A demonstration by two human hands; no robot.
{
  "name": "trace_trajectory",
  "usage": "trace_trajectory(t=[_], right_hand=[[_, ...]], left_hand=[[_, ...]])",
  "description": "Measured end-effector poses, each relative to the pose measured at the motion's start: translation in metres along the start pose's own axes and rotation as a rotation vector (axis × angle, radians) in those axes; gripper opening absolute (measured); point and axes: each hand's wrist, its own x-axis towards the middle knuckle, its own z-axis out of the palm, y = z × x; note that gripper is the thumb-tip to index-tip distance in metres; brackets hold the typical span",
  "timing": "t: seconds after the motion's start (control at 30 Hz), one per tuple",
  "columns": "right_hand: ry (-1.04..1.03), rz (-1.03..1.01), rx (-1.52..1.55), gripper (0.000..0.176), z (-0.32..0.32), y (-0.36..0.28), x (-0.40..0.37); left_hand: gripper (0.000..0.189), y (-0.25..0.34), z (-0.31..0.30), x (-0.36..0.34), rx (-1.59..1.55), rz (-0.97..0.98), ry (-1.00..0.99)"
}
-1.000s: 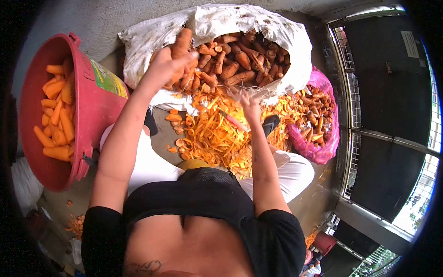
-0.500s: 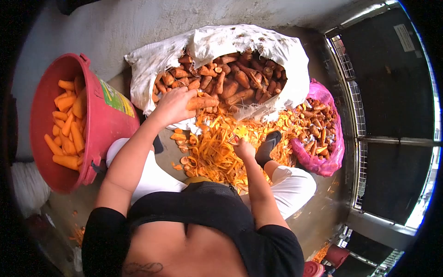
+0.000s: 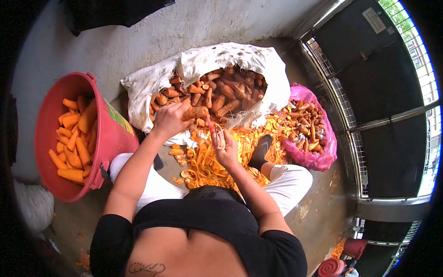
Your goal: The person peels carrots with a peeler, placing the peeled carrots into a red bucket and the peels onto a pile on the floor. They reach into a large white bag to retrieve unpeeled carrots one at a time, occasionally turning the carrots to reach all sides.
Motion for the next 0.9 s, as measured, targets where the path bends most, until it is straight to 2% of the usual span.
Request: trace_trajectory(t=[0.1,0.2,0.43,0.5,0.67,0.7,0.73,0.8,0.83,0.87,0.9], right_hand=[[-0.003,0.013,-0.023,0.027,0.007,-0.011,0.000],[-0.023,0.076,-0.043,0.026,0.005,-0.010,-0.001],[0.019,0.041,-0.151,0.027,0.010,-0.030,-0.003],[-0.008,0.047,-0.148,0.027,0.007,-0.020,0.000],[-0.056,0.075,-0.148,0.027,-0.001,-0.021,0.000],[-0.054,0.096,-0.141,0.027,-0.002,-0.013,0.000],[-0.050,0.118,-0.134,0.027,-0.005,-0.001,-0.001],[-0.109,0.010,-0.587,0.026,-0.028,0.092,-0.014],[-0.131,-0.047,-0.807,0.028,-0.037,0.122,-0.024],[-0.190,0.296,-0.800,0.032,-0.039,0.096,-0.034],[-0.159,0.265,-0.770,0.033,-0.059,0.157,-0.049]], left_hand=[[0.035,0.004,-0.006,-0.007,-0.022,-0.031,-0.001],[0.035,-0.003,-0.002,-0.011,-0.010,0.007,0.104],[0.037,-0.007,0.000,-0.012,0.015,-0.047,0.073],[0.038,-0.008,0.002,-0.011,0.041,-0.060,0.031],[0.038,0.000,-0.005,-0.011,0.097,-0.031,0.079],[0.037,0.004,-0.007,-0.011,0.097,-0.032,0.083],[0.037,0.010,-0.010,-0.011,-0.032,-0.071,0.176],[0.035,0.026,-0.023,-0.007,-0.288,-0.142,0.356],[0.033,0.031,-0.035,-0.005,-0.312,-0.129,0.396],[0.032,0.027,-0.040,-0.006,-0.338,-0.132,0.396],[0.031,0.023,-0.042,-0.009,-0.364,-0.143,0.406]])
